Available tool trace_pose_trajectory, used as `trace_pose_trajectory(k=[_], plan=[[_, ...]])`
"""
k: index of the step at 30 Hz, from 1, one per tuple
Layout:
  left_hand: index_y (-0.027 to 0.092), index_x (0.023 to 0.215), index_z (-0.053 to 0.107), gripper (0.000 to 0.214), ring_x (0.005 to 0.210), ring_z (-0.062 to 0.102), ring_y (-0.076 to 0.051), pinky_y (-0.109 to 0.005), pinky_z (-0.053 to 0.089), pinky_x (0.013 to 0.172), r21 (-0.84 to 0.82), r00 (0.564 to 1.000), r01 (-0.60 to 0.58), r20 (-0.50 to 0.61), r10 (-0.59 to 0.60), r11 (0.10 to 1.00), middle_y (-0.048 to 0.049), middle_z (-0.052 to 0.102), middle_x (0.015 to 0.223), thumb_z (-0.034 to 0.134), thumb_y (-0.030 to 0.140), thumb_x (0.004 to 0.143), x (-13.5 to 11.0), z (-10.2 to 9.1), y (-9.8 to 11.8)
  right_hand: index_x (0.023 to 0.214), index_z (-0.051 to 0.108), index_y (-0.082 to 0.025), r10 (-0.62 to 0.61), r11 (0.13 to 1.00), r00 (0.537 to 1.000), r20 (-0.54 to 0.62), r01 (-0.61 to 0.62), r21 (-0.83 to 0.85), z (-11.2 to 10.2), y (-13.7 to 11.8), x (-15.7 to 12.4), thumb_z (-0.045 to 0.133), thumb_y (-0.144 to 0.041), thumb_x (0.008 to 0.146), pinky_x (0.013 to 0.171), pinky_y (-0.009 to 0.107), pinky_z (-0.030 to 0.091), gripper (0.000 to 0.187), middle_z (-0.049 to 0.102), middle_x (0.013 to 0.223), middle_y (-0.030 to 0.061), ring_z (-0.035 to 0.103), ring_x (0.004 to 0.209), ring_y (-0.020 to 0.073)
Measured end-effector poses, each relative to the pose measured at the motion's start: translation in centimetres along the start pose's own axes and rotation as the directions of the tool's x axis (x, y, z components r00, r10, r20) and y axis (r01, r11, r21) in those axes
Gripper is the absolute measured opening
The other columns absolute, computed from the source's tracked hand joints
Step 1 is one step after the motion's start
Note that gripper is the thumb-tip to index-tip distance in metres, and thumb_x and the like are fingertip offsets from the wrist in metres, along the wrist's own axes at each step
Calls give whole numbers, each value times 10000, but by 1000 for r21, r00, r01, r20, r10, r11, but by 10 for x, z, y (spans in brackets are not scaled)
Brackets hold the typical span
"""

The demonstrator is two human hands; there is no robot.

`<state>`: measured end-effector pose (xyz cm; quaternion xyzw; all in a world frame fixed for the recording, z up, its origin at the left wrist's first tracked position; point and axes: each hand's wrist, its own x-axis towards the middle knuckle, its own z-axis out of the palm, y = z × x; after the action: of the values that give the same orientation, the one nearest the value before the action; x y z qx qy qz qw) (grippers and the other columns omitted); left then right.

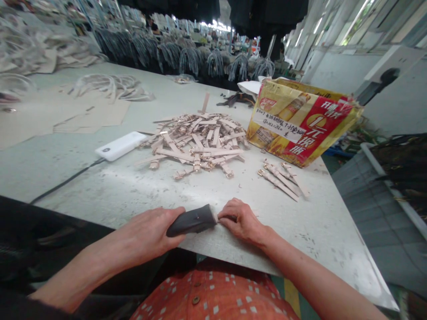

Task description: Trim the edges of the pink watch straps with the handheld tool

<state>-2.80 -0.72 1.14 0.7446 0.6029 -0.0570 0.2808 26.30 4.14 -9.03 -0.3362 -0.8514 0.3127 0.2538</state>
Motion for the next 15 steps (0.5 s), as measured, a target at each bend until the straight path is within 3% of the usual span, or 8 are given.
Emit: trace_pose_trajectory(k=[4,11,15], plan=[[285,1047,759,252,882,826,-296,-353,528,782,-53,999,-9,-39,7,999,-59,884,959,660,483,927,6,5,4,974,869,-233,26,1000,1000,-11,-26,10,-1,-2,-1,810,-20,926,908,354,549,226,796,921,36,722,944,225],[299,985,790,237,806,809,-282,-342,535,771,-50,997,22,-69,-25,998,-33,863,865,706,498,890,0,3,-16,1048,875,-221,42,999,998,-53,-41,15,2,0,-2,825,-63,961,947,376,573,187,812,1015,71,736,1010,238],[309,1020,809,260,794,821,-316,-365,545,779,9,998,46,-40,-46,999,-48,859,847,692,490,874,-5,-2,-15,1043,881,-225,61,998,997,-57,-60,16,3,1,-2,848,-59,935,949,383,572,201,807,1037,72,725,1024,244]])
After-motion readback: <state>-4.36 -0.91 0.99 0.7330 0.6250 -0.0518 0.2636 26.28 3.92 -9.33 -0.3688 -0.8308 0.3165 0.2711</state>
